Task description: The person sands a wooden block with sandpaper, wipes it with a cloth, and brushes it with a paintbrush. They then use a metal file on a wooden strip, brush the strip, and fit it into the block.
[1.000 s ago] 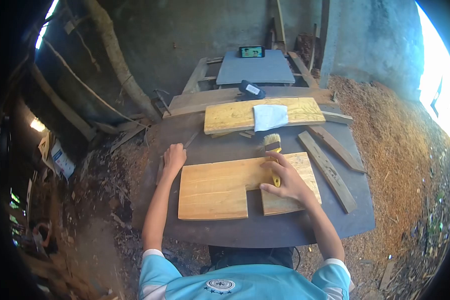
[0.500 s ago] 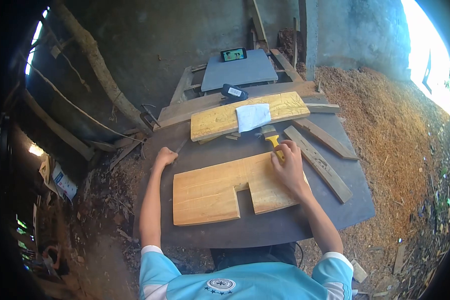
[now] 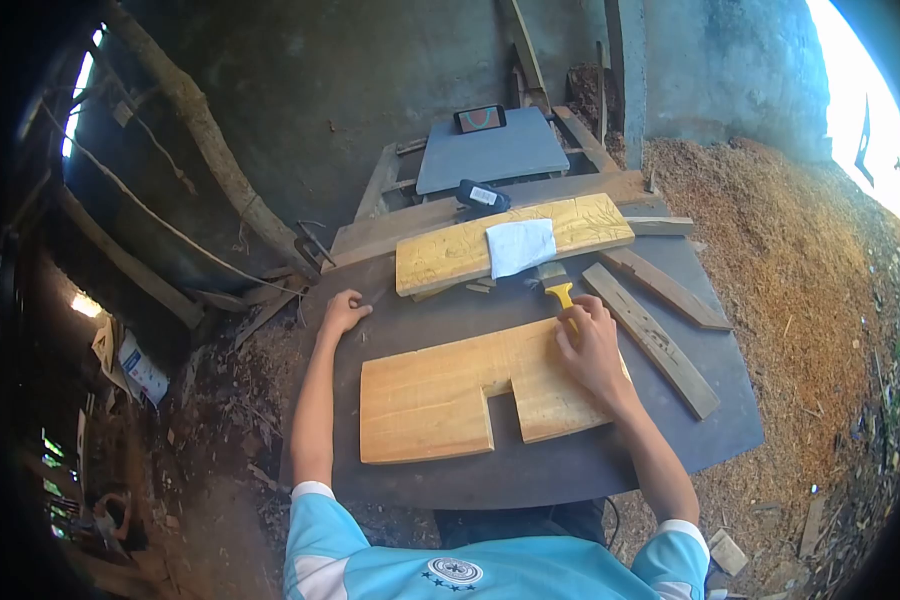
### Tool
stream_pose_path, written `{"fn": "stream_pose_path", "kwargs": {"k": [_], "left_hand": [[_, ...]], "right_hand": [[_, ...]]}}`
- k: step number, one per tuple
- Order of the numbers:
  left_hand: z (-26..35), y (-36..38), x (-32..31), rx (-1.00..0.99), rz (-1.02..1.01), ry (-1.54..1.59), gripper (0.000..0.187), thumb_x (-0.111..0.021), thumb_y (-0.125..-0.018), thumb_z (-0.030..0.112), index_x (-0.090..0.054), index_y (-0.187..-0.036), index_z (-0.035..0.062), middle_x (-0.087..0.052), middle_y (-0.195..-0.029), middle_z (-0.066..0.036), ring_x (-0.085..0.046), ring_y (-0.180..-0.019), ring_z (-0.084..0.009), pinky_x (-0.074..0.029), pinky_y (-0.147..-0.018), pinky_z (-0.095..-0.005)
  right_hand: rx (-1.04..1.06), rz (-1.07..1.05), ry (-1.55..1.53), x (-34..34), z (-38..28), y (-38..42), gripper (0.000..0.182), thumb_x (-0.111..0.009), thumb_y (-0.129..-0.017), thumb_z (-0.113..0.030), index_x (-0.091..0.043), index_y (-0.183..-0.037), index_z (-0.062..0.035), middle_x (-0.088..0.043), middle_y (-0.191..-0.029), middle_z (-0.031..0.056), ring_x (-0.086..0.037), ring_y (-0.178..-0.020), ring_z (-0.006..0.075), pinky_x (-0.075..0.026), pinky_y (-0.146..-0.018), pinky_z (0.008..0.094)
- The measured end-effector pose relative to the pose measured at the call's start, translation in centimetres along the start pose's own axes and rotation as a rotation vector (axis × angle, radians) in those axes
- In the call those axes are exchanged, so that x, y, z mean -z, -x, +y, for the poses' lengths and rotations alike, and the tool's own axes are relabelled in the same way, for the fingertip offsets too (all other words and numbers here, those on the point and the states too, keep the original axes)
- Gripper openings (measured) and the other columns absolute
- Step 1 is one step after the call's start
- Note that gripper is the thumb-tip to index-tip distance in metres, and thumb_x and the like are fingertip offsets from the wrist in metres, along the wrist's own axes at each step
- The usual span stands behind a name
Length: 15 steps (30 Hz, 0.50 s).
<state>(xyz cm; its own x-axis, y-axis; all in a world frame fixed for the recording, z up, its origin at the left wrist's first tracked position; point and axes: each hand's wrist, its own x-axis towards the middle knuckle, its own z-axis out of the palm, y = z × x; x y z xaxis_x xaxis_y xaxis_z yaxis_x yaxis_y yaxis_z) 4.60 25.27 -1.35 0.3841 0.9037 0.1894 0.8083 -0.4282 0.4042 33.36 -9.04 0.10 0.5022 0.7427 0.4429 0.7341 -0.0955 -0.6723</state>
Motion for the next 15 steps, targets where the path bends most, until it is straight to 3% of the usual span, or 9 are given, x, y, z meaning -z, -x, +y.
{"fn": "stream_pose_path", "kwargs": {"k": [4,8,11,12,15], "left_hand": [[-1.1,-2.1,0.6,0.077,-0.246,0.019,0.029,-0.077,-0.063,0.019,-0.069,-0.086,0.0036,-0.067,-0.086,-0.016,-0.064,-0.081,-0.0261,-0.049,-0.077,-0.0338],[-2.9,-5.1,0.2,0.207,-0.511,-0.031,0.031,-0.076,-0.066,0.018,-0.068,-0.094,0.0057,-0.067,-0.08,-0.009,-0.06,-0.068,-0.0179,-0.047,-0.063,-0.0302],[-1.3,-4.6,1.7,0.244,-0.553,-0.031,0.032,-0.075,-0.068,0.018,-0.066,-0.096,0.0062,-0.065,-0.077,-0.008,-0.057,-0.062,-0.0163,-0.046,-0.056,-0.0307],[-1.2,-4.6,2.0,0.257,-0.57,-0.006,0.024,-0.075,-0.067,0.017,-0.068,-0.086,0.0053,-0.062,-0.069,-0.006,-0.048,-0.053,-0.0121,-0.041,-0.049,-0.0304],[-1.3,-4.7,3.1,0.193,-0.617,-0.072,0.026,-0.074,-0.067,0.017,-0.066,-0.089,0.0051,-0.063,-0.07,-0.007,-0.054,-0.059,-0.0135,-0.044,-0.054,-0.0306]], "right_hand": [[0.043,-0.012,0.047,-0.1,0.3,0.0,0.015,-0.06,-0.076,-0.013,-0.059,-0.089,-0.0046,-0.049,-0.11,0.014,-0.049,-0.099,0.0295,-0.036,-0.086,0.0394],[0.057,-0.04,0.076,-0.2,0.2,0.1,0.015,-0.059,-0.076,-0.014,-0.06,-0.088,-0.0061,-0.05,-0.108,0.0121,-0.047,-0.098,0.0285,-0.035,-0.086,0.0393],[0.08,-0.072,0.161,-0.1,-0.1,0.0,0.015,-0.06,-0.075,-0.014,-0.06,-0.087,-0.0061,-0.05,-0.108,0.0116,-0.047,-0.098,0.0285,-0.034,-0.086,0.0392],[0.07,-0.073,0.149,-0.1,-0.2,0.0,0.013,-0.059,-0.074,-0.012,-0.06,-0.086,-0.006,-0.05,-0.108,0.0113,-0.047,-0.1,0.0285,-0.034,-0.087,0.0389],[0.051,-0.055,0.104,-0.2,0.0,-0.1,0.015,-0.058,-0.073,-0.007,-0.06,-0.088,-0.0058,-0.049,-0.109,0.0112,-0.046,-0.101,0.0285,-0.034,-0.086,0.0387]]}}
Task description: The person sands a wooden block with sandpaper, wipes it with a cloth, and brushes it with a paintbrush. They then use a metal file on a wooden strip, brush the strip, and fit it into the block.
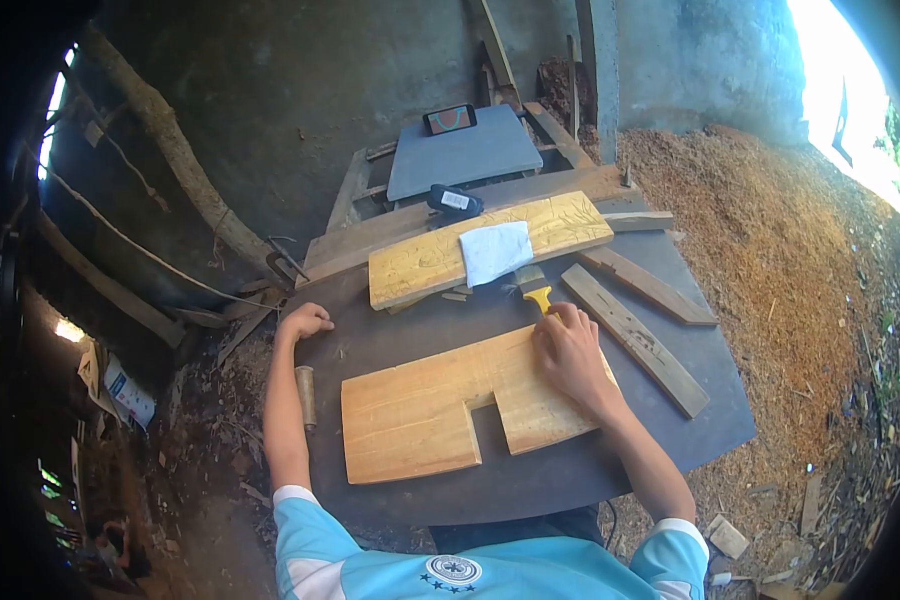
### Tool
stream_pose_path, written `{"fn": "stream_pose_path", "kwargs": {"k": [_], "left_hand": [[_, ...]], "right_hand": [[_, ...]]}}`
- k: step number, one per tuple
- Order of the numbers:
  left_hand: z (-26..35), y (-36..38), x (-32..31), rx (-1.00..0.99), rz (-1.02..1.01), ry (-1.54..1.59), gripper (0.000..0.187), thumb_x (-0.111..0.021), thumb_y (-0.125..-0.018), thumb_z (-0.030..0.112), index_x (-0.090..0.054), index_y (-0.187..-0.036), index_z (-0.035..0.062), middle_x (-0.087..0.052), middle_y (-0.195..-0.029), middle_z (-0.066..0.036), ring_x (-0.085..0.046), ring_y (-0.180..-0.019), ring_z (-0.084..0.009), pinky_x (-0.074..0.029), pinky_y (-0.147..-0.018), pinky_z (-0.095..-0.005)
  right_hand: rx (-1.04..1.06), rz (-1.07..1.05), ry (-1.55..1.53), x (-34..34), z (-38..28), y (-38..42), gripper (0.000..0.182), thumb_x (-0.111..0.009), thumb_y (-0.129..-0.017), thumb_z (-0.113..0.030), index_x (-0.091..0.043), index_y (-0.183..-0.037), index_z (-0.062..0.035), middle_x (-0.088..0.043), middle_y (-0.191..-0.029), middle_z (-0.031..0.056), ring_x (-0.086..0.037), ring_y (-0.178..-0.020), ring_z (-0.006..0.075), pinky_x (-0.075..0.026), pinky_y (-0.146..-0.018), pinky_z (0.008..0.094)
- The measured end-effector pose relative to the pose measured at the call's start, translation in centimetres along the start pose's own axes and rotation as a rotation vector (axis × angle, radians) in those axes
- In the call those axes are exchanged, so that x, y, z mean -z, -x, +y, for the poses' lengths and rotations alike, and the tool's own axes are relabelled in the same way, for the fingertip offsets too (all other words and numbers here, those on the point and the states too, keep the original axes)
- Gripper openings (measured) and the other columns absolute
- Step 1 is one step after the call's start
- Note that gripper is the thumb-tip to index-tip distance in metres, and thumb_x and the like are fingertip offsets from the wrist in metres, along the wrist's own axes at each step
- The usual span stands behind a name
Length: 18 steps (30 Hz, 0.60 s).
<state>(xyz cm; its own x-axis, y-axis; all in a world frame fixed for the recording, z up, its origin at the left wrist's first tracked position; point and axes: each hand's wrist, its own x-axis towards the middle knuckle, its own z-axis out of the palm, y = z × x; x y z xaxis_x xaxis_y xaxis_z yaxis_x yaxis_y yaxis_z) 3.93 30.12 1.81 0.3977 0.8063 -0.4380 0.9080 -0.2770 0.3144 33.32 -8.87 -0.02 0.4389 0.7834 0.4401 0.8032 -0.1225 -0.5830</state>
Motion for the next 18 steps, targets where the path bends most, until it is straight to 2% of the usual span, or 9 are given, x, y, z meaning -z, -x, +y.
{"fn": "stream_pose_path", "kwargs": {"k": [1,4,6,8,12,13,15,17,18], "left_hand": [[-1.4,-0.7,-0.1,-0.178,0.122,-0.136,0.023,-0.072,-0.068,0.012,-0.065,-0.089,0.0039,-0.063,-0.07,-0.008,-0.058,-0.066,-0.0147,-0.046,-0.061,-0.0306],[-4.3,-0.1,0.5,-0.216,0.324,0.097,0.019,-0.068,-0.068,0.006,-0.065,-0.086,0.0025,-0.064,-0.073,-0.01,-0.061,-0.073,-0.0166,-0.047,-0.067,-0.0304],[-4.7,2.6,1.8,-0.28,0.429,0.125,0.019,-0.063,-0.069,0.001,-0.066,-0.087,0.0014,-0.066,-0.078,-0.01,-0.062,-0.073,-0.0174,-0.047,-0.068,-0.03],[-4.7,6.2,3.5,-0.38,0.447,0.048,0.026,-0.06,-0.07,0.0,-0.065,-0.096,0.0014,-0.066,-0.08,-0.012,-0.063,-0.075,-0.0201,-0.048,-0.071,-0.032],[2.4,17.5,4.6,-0.539,0.568,-0.147,0.023,-0.059,-0.073,0.003,-0.065,-0.096,0.0027,-0.063,-0.082,-0.013,-0.061,-0.078,-0.0281,-0.046,-0.074,-0.0335],[4.0,19.9,4.3,-0.599,0.581,-0.191,0.023,-0.059,-0.074,0.003,-0.065,-0.096,0.003,-0.062,-0.082,-0.013,-0.06,-0.079,-0.0295,-0.046,-0.075,-0.0338],[7.8,24.1,3.7,-0.647,0.445,-0.155,0.023,-0.058,-0.074,0.001,-0.064,-0.096,0.0036,-0.061,-0.084,-0.013,-0.058,-0.082,-0.0294,-0.045,-0.076,-0.0343],[12.0,26.2,2.5,-0.72,0.312,-0.139,0.024,-0.057,-0.074,0.0,-0.064,-0.097,0.0042,-0.059,-0.084,-0.012,-0.056,-0.084,-0.0279,-0.044,-0.076,-0.0347],[13.7,27.2,1.8,-0.74,0.261,-0.144,0.025,-0.057,-0.074,0.0,-0.064,-0.097,0.0044,-0.059,-0.084,-0.011,-0.056,-0.084,-0.0265,-0.043,-0.076,-0.0347]], "right_hand": [[0.006,-0.004,0.001,-0.2,0.5,0.0,0.018,-0.058,-0.072,-0.003,-0.059,-0.09,-0.0058,-0.048,-0.111,0.0124,-0.045,-0.103,0.0303,-0.034,-0.086,0.0389],[-0.025,0.051,0.055,-0.5,1.0,0.0,0.02,-0.058,-0.072,-0.003,-0.059,-0.092,-0.0061,-0.047,-0.114,0.0138,-0.044,-0.106,0.0322,-0.034,-0.087,0.0401],[-0.064,0.051,0.105,-0.4,0.8,0.2,0.021,-0.059,-0.072,-0.003,-0.058,-0.093,-0.0064,-0.046,-0.117,0.0147,-0.041,-0.111,0.0328,-0.032,-0.09,0.0422],[-0.047,0.081,0.123,-0.4,0.7,0.3,0.022,-0.06,-0.073,-0.004,-0.058,-0.094,-0.0067,-0.045,-0.119,0.0145,-0.04,-0.113,0.0325,-0.031,-0.092,0.0433],[0.089,0.17,0.076,-0.2,-1.0,0.0,0.027,-0.062,-0.072,-0.007,-0.057,-0.099,-0.0077,-0.044,-0.12,0.0143,-0.039,-0.115,0.0324,-0.03,-0.093,0.043],[0.138,0.17,0.04,0.1,-1.5,-0.1,0.036,-0.064,-0.072,-0.01,-0.055,-0.107,-0.0078,-0.044,-0.12,0.0145,-0.038,-0.116,0.0327,-0.03,-0.095,0.0431],[0.274,0.184,-0.149,1.0,-3.4,0.1,0.048,-0.067,-0.071,-0.013,-0.052,-0.116,-0.0072,-0.044,-0.122,0.0149,-0.038,-0.117,0.0326,-0.03,-0.097,0.0429],[0.397,0.073,-0.165,1.8,-5.1,0.8,0.063,-0.072,-0.07,-0.021,-0.044,-0.124,-0.0044,-0.042,-0.124,0.0159,-0.039,-0.115,0.0325,-0.032,-0.097,0.0414],[0.46,0.07,-0.135,1.9,-5.8,1.3,0.064,-0.07,-0.073,-0.024,-0.042,-0.126,-0.0039,-0.049,-0.114,0.0147,-0.048,-0.106,0.0282,-0.038,-0.09,0.0386]]}}
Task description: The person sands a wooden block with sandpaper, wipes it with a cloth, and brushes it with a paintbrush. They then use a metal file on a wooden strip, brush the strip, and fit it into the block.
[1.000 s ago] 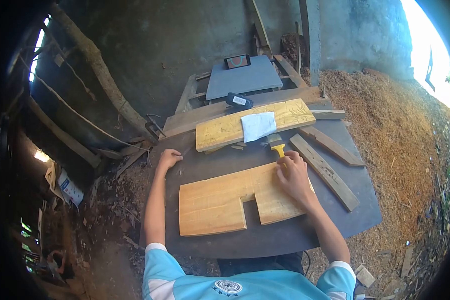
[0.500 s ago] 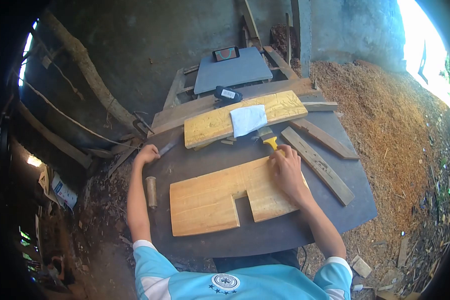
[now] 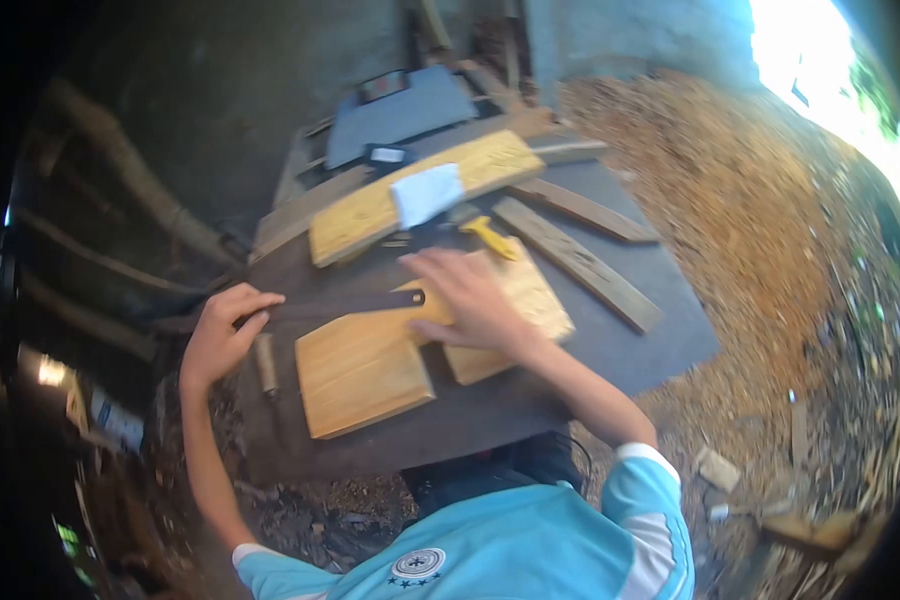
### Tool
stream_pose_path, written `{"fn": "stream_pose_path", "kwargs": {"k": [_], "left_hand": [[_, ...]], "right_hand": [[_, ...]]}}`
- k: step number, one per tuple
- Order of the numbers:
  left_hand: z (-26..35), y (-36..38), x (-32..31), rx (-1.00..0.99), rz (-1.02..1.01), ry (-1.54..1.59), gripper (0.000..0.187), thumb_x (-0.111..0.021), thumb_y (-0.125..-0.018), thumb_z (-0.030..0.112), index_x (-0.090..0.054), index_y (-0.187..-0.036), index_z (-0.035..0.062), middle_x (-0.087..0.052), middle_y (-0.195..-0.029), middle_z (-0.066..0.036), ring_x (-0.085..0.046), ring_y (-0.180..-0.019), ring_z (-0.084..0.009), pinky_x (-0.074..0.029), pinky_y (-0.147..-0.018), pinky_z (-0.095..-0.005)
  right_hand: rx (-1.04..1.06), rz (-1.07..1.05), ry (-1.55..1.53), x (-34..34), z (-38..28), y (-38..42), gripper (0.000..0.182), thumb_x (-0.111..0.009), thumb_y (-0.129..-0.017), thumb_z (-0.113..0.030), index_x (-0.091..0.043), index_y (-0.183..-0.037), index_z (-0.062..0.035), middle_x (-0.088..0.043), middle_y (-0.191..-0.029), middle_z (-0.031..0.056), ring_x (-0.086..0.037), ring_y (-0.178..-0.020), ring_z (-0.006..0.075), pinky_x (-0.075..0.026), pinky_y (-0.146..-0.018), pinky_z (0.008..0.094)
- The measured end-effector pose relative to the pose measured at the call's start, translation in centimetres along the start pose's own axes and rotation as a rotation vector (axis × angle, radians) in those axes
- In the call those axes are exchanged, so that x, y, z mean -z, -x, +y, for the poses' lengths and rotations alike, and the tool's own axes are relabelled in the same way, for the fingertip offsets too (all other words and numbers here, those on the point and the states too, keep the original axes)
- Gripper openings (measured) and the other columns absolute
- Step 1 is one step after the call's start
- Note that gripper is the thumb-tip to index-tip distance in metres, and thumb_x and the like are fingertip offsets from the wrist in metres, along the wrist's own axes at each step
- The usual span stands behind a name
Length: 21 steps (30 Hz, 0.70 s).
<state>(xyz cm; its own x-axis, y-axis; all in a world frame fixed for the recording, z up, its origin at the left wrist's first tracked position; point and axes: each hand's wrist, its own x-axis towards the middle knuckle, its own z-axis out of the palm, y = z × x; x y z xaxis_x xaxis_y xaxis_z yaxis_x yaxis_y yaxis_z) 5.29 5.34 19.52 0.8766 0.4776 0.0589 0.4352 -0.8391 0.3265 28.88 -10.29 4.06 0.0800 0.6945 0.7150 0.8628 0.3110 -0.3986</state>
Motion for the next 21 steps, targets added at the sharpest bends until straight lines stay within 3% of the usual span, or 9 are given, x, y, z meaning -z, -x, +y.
{"fn": "stream_pose_path", "kwargs": {"k": [2,4,5,7,11,14,17,19,21], "left_hand": [[2.5,-1.3,-1.3,-0.152,0.02,-0.143,0.025,-0.057,-0.073,-0.002,-0.064,-0.096,0.0043,-0.057,-0.081,-0.009,-0.055,-0.081,-0.0245,-0.042,-0.074,-0.0343],[4.5,-2.5,-2.0,-0.406,0.156,-0.452,0.025,-0.058,-0.071,-0.003,-0.063,-0.094,0.0035,-0.055,-0.078,-0.008,-0.053,-0.077,-0.0232,-0.04,-0.07,-0.0332],[5.0,-3.3,-2.2,-0.492,0.157,-0.511,0.025,-0.059,-0.07,-0.003,-0.063,-0.094,0.0051,-0.053,-0.079,-0.006,-0.052,-0.076,-0.0224,-0.038,-0.067,-0.0339],[6.0,-4.7,-2.4,-0.507,0.126,-0.521,0.025,-0.059,-0.07,-0.003,-0.063,-0.094,0.0051,-0.053,-0.079,-0.007,-0.053,-0.078,-0.0229,-0.039,-0.07,-0.0342],[7.3,-7.9,-3.4,-0.553,0.074,-0.541,0.025,-0.059,-0.071,-0.002,-0.063,-0.095,0.0057,-0.054,-0.081,-0.007,-0.053,-0.082,-0.0237,-0.04,-0.077,-0.0351],[8.8,-11.3,-4.5,-0.694,0.136,-0.578,0.028,-0.06,-0.07,0.001,-0.063,-0.096,0.0078,-0.058,-0.085,-0.006,-0.055,-0.087,-0.0211,-0.041,-0.078,-0.0337],[11.5,-15.9,-7.5,-0.752,0.049,-0.491,0.025,-0.059,-0.071,0.004,-0.064,-0.095,0.0092,-0.058,-0.09,-0.007,-0.055,-0.092,-0.0219,-0.042,-0.081,-0.035],[13.3,-20.0,-11.4,-0.789,-0.062,-0.429,0.026,-0.057,-0.073,0.007,-0.063,-0.098,0.0105,-0.058,-0.095,-0.008,-0.055,-0.096,-0.0234,-0.042,-0.083,-0.0356],[14.3,-24.9,-16.9,-0.9,-0.03,-0.476,0.031,-0.057,-0.073,0.009,-0.06,-0.104,0.0109,-0.057,-0.103,-0.01,-0.053,-0.101,-0.025,-0.042,-0.085,-0.0348]], "right_hand": [[-0.066,-0.178,0.156,-1.6,0.3,1.2,0.044,-0.063,-0.079,-0.029,-0.049,-0.111,-0.0019,-0.058,-0.075,0.0094,-0.06,-0.074,0.0252,-0.046,-0.071,0.0371],[-0.199,-0.363,0.139,-1.6,1.2,1.7,0.03,-0.06,-0.08,-0.026,-0.051,-0.097,-0.0024,-0.059,-0.071,0.0122,-0.06,-0.067,0.0309,-0.048,-0.061,0.0393],[-0.23,-0.281,0.087,-1.6,1.6,2.0,0.027,-0.058,-0.08,-0.023,-0.05,-0.095,-0.0026,-0.058,-0.07,0.0128,-0.059,-0.065,0.0319,-0.048,-0.059,0.0398],[-0.286,-0.116,-0.017,-1.5,2.3,2.4,0.02,-0.056,-0.079,-0.018,-0.049,-0.09,-0.003,-0.058,-0.069,0.0141,-0.058,-0.061,0.0337,-0.047,-0.053,0.0409],[-0.335,-0.102,0.005,-1.1,2.5,2.4,0.016,-0.055,-0.078,-0.014,-0.045,-0.084,-0.0031,-0.055,-0.062,0.0149,-0.057,-0.058,0.0342,-0.045,-0.05,0.0423],[-0.457,-0.095,-0.09,-1.5,3.5,2.3,0.015,-0.053,-0.08,-0.015,-0.045,-0.083,-0.0026,-0.054,-0.058,0.017,-0.056,-0.056,0.0361,-0.044,-0.049,0.0446],[-0.471,-0.076,-0.128,-1.7,3.8,2.4,0.019,-0.05,-0.083,-0.018,-0.046,-0.088,0.0,-0.054,-0.057,0.0197,-0.055,-0.055,0.0387,-0.044,-0.049,0.0478],[-0.486,-0.109,-0.138,-1.2,3.6,2.1,0.02,-0.048,-0.084,-0.02,-0.046,-0.088,0.0004,-0.055,-0.058,0.0205,-0.056,-0.056,0.0392,-0.044,-0.051,0.0487],[-0.497,-0.153,-0.16,-1.0,3.6,2.3,0.023,-0.047,-0.085,-0.021,-0.047,-0.09,0.0017,-0.056,-0.06,0.0216,-0.057,-0.057,0.0398,-0.045,-0.052,0.0489]]}}
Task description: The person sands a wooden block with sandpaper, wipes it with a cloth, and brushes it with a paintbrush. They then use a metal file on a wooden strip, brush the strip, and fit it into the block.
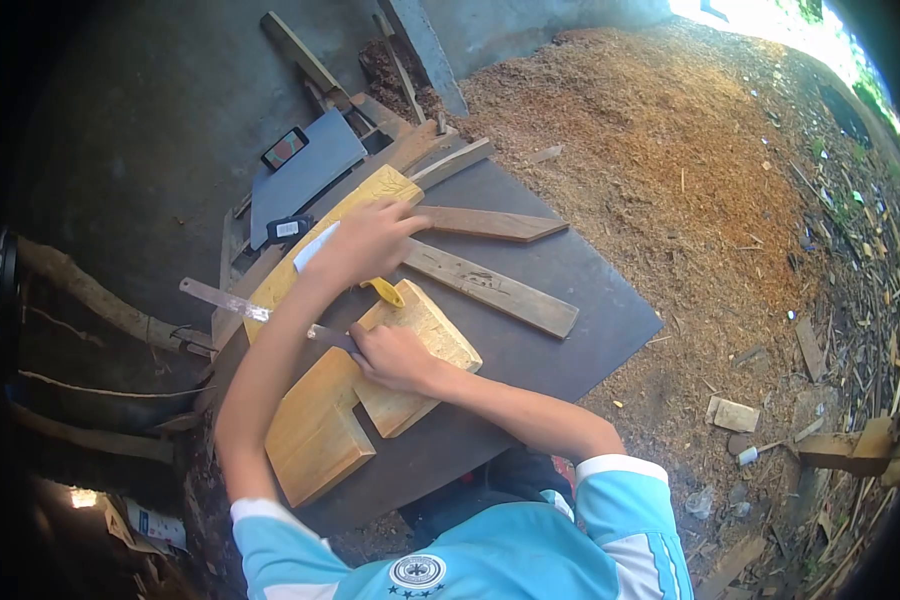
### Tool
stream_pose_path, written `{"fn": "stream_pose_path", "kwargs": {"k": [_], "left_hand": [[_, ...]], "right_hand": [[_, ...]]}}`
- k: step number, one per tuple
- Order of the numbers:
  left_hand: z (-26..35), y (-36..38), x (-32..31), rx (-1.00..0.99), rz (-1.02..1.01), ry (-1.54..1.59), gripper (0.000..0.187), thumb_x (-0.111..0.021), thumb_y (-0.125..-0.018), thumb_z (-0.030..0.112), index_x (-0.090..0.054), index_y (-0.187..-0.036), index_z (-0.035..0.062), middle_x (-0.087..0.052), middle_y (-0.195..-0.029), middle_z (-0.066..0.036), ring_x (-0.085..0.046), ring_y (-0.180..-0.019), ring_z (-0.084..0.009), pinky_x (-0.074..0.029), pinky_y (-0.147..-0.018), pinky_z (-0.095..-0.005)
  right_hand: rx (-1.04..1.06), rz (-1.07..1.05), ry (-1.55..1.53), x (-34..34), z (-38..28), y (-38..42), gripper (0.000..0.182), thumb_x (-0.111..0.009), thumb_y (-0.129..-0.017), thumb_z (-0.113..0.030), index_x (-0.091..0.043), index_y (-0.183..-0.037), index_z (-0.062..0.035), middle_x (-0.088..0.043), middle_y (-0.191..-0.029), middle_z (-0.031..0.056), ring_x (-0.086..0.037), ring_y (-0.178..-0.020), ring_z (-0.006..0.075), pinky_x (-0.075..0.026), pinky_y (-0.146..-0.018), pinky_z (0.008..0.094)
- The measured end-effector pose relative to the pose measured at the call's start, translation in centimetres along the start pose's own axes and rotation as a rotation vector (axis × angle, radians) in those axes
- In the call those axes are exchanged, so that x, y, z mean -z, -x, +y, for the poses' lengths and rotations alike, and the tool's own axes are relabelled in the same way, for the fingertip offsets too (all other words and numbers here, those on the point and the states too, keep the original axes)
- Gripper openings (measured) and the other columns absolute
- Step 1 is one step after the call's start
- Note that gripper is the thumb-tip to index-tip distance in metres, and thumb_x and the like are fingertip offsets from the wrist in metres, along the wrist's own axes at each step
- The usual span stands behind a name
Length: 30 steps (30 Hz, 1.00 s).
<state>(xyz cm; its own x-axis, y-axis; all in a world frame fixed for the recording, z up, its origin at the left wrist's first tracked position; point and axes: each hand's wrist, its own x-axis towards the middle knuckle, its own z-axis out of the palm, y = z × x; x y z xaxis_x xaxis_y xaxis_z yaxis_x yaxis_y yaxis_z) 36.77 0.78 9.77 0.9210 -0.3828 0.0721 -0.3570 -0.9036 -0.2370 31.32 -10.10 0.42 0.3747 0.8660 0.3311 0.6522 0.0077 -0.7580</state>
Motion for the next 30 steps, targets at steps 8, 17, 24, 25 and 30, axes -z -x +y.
{"fn": "stream_pose_path", "kwargs": {"k": [8,17,24,25,30], "left_hand": [[-1.0,-10.6,-7.1,0.071,-0.603,-0.077,0.043,-0.063,-0.072,0.012,-0.052,-0.113,0.0095,-0.057,-0.105,-0.011,-0.053,-0.104,-0.0244,-0.042,-0.087,-0.0384],[-2.0,-7.0,-5.2,-0.005,-0.426,0.142,0.052,-0.059,-0.077,0.01,-0.044,-0.126,0.0083,-0.059,-0.108,-0.008,-0.053,-0.104,-0.0269,-0.043,-0.087,-0.0385],[-0.7,-6.8,-5.4,-0.075,-0.302,0.181,0.054,-0.061,-0.077,0.014,-0.044,-0.128,0.0113,-0.059,-0.106,-0.008,-0.054,-0.1,-0.0266,-0.044,-0.086,-0.0395],[-0.7,-6.6,-5.6,-0.089,-0.262,0.19,0.054,-0.06,-0.077,0.013,-0.043,-0.128,0.0114,-0.058,-0.106,-0.008,-0.054,-0.1,-0.0268,-0.044,-0.085,-0.0393],[-1.4,-5.6,-5.4,-0.052,-0.025,0.444,0.053,-0.056,-0.082,0.012,-0.039,-0.132,0.0127,-0.055,-0.106,-0.012,-0.054,-0.097,-0.0287,-0.044,-0.084,-0.0384]], "right_hand": [[0.018,0.078,-0.08,-0.9,1.0,-0.1,0.022,-0.049,-0.083,-0.019,-0.053,-0.087,0.0022,-0.057,-0.063,0.0225,-0.056,-0.058,0.0408,-0.047,-0.056,0.0476],[-0.029,0.01,0.013,-0.3,0.1,-0.3,0.024,-0.051,-0.082,-0.021,-0.051,-0.087,0.0028,-0.057,-0.061,0.0213,-0.058,-0.059,0.038,-0.046,-0.054,0.0474],[-0.038,-0.039,0.061,-0.2,0.1,-0.4,0.029,-0.051,-0.082,-0.022,-0.05,-0.095,0.0033,-0.059,-0.065,0.0224,-0.059,-0.062,0.0387,-0.047,-0.058,0.0479],[-0.044,-0.051,0.075,-0.2,0.1,-0.5,0.029,-0.051,-0.082,-0.022,-0.05,-0.095,0.0031,-0.059,-0.065,0.0225,-0.059,-0.063,0.0387,-0.047,-0.058,0.048],[-0.019,-0.064,0.1,-0.4,0.2,-0.7,0.023,-0.049,-0.083,-0.021,-0.05,-0.091,0.0011,-0.058,-0.065,0.0225,-0.059,-0.063,0.0389,-0.046,-0.057,0.0486]]}}
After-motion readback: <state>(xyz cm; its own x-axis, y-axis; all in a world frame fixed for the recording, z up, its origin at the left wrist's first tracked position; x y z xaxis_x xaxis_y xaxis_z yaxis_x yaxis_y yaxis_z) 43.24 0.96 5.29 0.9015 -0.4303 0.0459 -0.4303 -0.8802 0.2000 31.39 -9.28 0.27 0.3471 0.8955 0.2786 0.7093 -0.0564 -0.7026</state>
